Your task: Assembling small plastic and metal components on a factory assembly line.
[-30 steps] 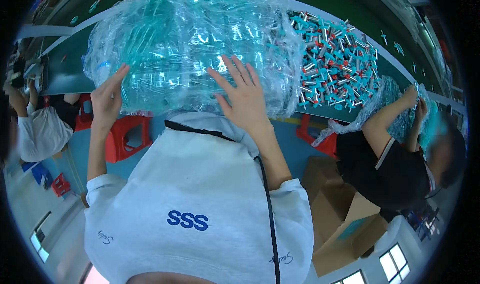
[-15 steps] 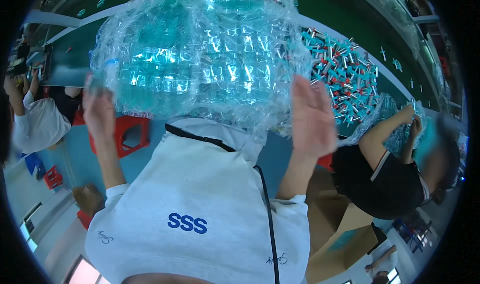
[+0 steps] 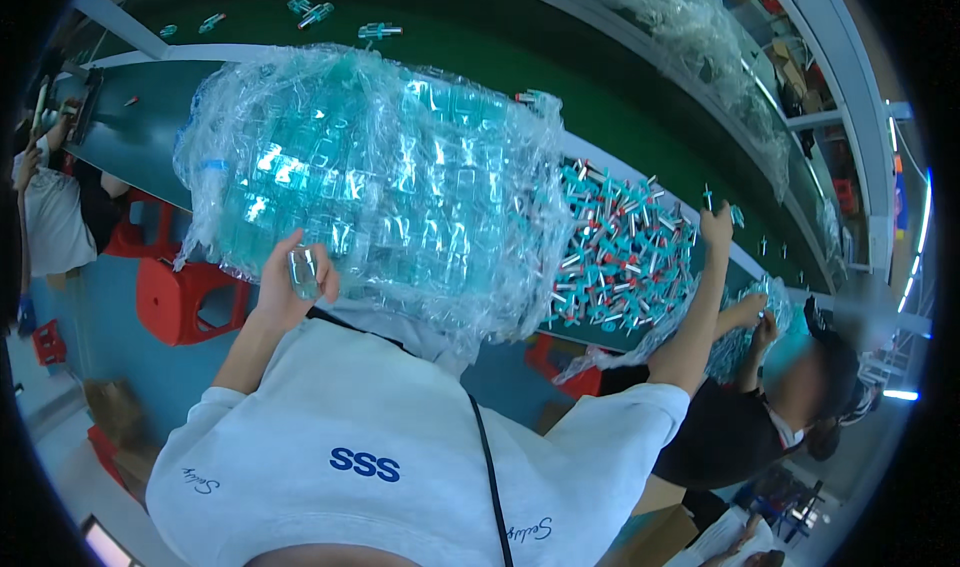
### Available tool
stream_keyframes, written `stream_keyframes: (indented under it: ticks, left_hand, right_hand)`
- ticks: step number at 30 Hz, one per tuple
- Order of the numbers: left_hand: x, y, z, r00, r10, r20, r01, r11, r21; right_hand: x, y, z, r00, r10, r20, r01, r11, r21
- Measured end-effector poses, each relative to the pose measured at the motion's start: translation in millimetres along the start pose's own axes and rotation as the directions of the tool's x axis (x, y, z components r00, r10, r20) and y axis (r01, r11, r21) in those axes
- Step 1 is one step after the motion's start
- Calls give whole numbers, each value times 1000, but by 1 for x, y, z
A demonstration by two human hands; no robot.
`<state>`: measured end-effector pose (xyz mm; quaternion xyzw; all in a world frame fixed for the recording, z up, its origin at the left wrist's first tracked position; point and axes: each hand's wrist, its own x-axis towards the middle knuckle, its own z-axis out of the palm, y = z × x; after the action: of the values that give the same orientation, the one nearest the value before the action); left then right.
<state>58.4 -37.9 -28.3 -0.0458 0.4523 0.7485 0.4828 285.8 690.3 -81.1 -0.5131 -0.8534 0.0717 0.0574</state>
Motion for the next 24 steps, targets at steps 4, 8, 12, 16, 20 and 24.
stream_keyframes:
  ticks: [4, 8, 12, 16, 20, 24]
  left_hand:
    - [9, -10, -21, 995, -48, -90, 44, 998, -42]
    - [12, -5, -15, 997, 6, -79, -6, 1000, 1]
    - [-23, 5, -7, 999, 39, -32, -38, 999, 34]
    - [-11, 21, -2, 990, 122, 73, -138, 949, 282]
    - [-3, 23, 19, 953, 270, 136, -302, 884, 356]
    - [29, 19, 67, 944, 308, 123, -331, 875, 352]
  right_hand:
    - [73, 85, 45, 977, 205, -57, -189, 958, 217]
    - [67, 57, 61, 987, 79, 139, -42, 967, -252]
    - [35, 9, 49, 980, 151, -126, -165, 981, -107]
    - [35, 33, 27, 960, -38, -277, 18, 997, -76]
    - [-6, -110, -42, 878, -244, -412, 380, 878, 291]
    - [-156, -257, -95, 887, -379, -262, 404, 365, 839]
